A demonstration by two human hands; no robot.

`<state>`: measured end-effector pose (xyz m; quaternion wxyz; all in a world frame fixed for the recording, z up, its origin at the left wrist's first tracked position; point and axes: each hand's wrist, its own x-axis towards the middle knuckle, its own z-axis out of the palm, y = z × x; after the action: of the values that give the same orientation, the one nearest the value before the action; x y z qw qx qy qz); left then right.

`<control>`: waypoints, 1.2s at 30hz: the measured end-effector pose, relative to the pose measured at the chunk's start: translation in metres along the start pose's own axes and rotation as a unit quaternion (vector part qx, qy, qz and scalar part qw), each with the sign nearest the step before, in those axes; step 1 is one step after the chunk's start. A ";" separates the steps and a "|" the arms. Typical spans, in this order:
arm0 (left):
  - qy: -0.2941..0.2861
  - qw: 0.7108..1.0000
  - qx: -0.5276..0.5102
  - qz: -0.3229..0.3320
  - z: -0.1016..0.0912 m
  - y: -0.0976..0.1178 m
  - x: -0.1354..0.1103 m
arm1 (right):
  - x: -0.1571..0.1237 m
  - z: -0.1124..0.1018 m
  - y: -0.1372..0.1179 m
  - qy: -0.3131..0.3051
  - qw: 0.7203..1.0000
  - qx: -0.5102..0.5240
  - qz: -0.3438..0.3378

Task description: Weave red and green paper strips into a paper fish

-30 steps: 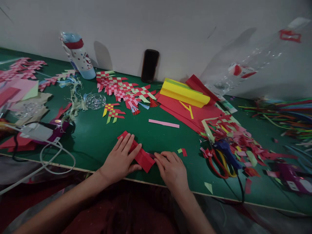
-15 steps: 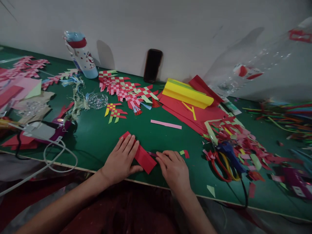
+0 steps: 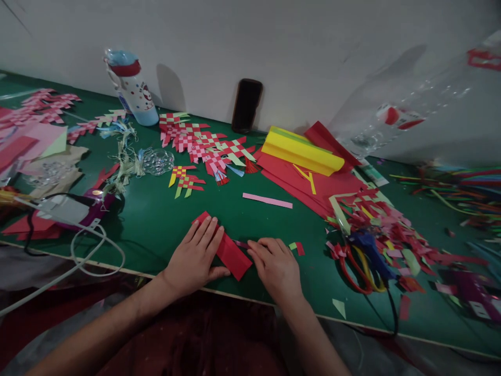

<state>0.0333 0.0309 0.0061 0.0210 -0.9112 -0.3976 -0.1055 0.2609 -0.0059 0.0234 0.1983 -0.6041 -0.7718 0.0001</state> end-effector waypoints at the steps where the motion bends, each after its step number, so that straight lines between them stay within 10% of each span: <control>1: 0.001 1.000 0.001 0.000 0.000 0.000 0.000 | 0.001 0.001 -0.002 -0.002 1.000 -0.001 -0.002; 36: -0.006 1.000 0.001 -0.017 0.000 -0.005 -0.006 | 0.008 0.005 -0.009 -0.005 1.000 0.010 0.005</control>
<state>0.0257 0.0300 0.0049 0.0174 -0.9050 -0.4131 -0.1004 0.2492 0.0003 0.0234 0.2005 -0.6060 -0.7697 0.0118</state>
